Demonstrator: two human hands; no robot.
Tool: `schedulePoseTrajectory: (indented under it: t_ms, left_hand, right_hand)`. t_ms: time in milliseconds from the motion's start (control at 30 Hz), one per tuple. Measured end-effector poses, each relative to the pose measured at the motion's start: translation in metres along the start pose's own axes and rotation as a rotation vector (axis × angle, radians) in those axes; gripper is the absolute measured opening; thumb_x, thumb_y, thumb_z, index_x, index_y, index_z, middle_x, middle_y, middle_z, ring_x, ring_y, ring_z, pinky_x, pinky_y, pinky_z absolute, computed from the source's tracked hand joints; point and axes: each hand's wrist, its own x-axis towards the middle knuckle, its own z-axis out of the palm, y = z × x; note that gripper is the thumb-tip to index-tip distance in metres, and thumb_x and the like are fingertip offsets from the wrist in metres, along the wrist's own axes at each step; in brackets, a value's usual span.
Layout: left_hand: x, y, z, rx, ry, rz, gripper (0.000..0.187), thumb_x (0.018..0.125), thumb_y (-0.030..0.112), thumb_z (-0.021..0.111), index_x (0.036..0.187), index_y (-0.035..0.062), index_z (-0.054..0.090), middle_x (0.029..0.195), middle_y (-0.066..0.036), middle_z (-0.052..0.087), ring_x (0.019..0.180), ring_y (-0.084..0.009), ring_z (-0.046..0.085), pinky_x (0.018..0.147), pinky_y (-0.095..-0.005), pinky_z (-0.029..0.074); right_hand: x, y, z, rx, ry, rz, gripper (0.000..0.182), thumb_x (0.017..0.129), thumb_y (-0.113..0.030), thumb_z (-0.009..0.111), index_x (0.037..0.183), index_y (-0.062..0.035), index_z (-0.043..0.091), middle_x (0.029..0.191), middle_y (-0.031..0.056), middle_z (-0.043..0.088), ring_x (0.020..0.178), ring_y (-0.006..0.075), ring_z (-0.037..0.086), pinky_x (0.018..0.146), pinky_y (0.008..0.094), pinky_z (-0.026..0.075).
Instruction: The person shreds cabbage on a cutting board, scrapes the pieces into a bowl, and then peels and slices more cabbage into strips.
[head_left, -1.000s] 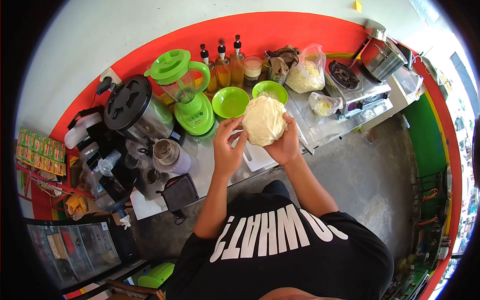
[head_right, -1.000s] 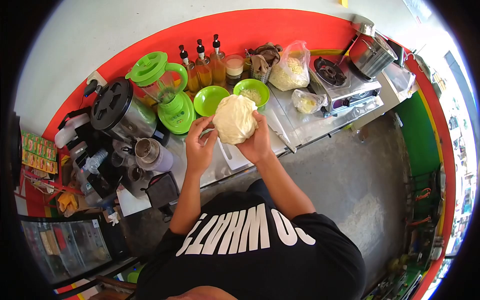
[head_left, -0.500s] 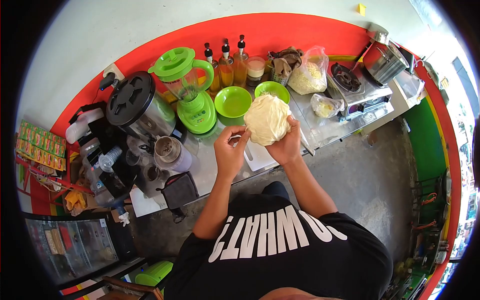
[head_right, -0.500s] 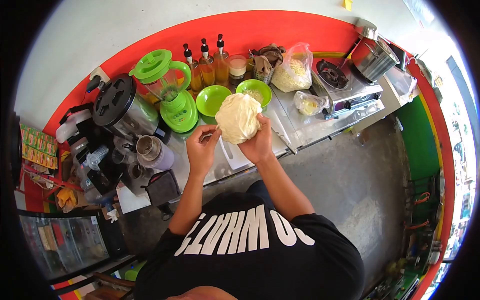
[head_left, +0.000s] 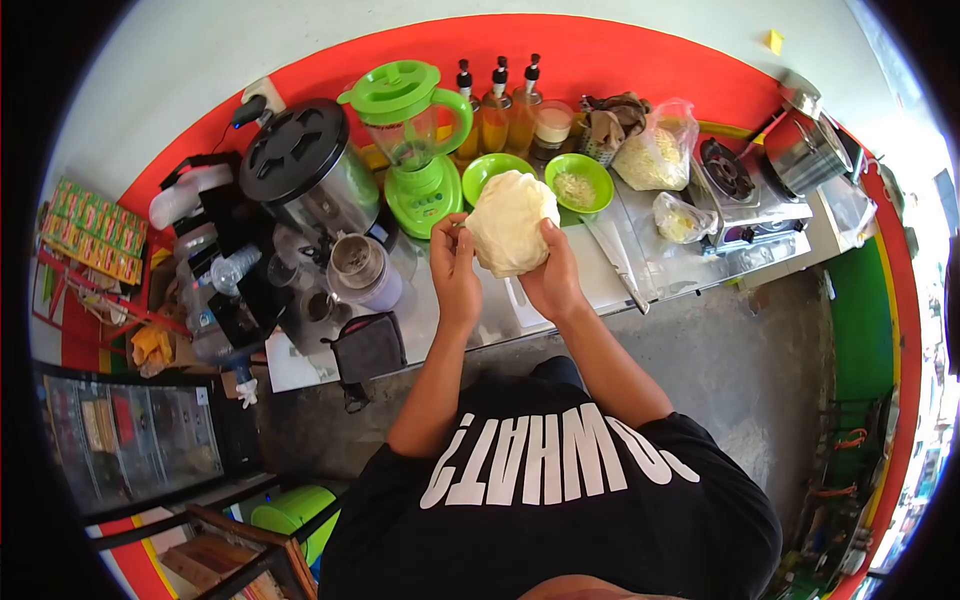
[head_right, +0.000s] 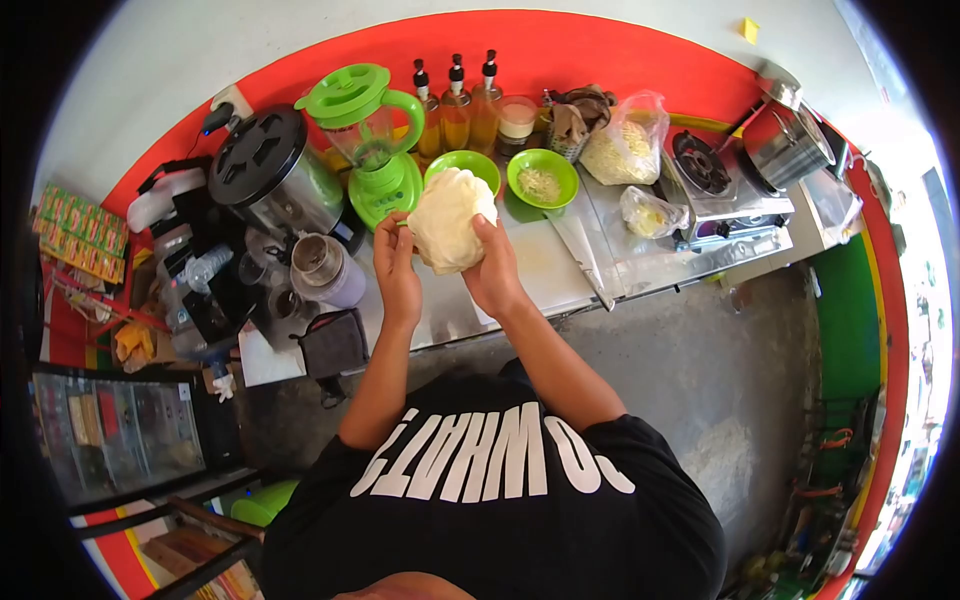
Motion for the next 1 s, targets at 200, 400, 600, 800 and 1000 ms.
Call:
schedulePoseTrajectory:
  t_ms: [200,400,600,800,1000]
  left_hand:
    - [-0.002,0.019,-0.008,-0.144,0.124,-0.062,0.024,0.105,0.015,0.059,0.124,0.0005,0.06,0.103,-0.003,0.063,0.09,-0.0078,0.055,0.083,-0.0249,0.046]
    - [-0.006,0.011,-0.034,-0.119,0.23,0.031,0.019,0.104,0.019,0.063,0.11,0.0014,0.066,0.1,-0.004,0.067,0.087,-0.0066,0.058,0.08,-0.0247,0.048]
    - [-0.008,0.019,-0.047,0.192,0.285,0.141,0.02,0.105,0.022,0.062,0.106,0.0019,0.065,0.096,-0.002,0.065,0.083,-0.0059,0.055,0.075,-0.0239,0.047]
    - [-0.008,0.014,-0.05,0.195,0.205,0.192,0.021,0.107,0.022,0.058,0.109,0.002,0.062,0.101,-0.003,0.065,0.085,-0.0064,0.055,0.076,-0.024,0.046]
    - [-0.014,0.018,-0.038,0.068,0.209,0.112,0.022,0.109,0.024,0.052,0.115,0.004,0.057,0.098,-0.002,0.061,0.085,-0.0067,0.054,0.076,-0.0244,0.046]
  right_hand:
    - [0.002,0.021,0.014,-0.011,-0.114,-0.01,0.067,0.103,-0.018,0.055,0.158,-0.0071,0.019,0.152,0.0128,0.043,0.139,0.0265,0.047,0.115,0.0434,0.04]
    - [0.004,0.038,0.026,0.061,-0.129,0.074,0.067,0.105,-0.02,0.053,0.159,-0.0101,0.016,0.153,0.0123,0.041,0.14,0.0265,0.045,0.115,0.0438,0.04]
    - [0.0,0.034,0.034,-0.064,-0.157,0.158,0.063,0.11,-0.028,0.047,0.161,-0.0183,0.012,0.156,0.0106,0.037,0.141,0.0266,0.043,0.11,0.0475,0.045]
    - [0.0,0.02,0.034,-0.1,-0.24,0.172,0.061,0.111,-0.033,0.044,0.16,-0.0247,0.01,0.157,0.0098,0.034,0.142,0.0273,0.041,0.108,0.0503,0.046]
    - [-0.001,0.026,0.032,-0.093,-0.153,0.18,0.073,0.106,-0.018,0.055,0.16,-0.0255,0.007,0.156,0.0099,0.033,0.141,0.0265,0.04,0.109,0.0493,0.046]
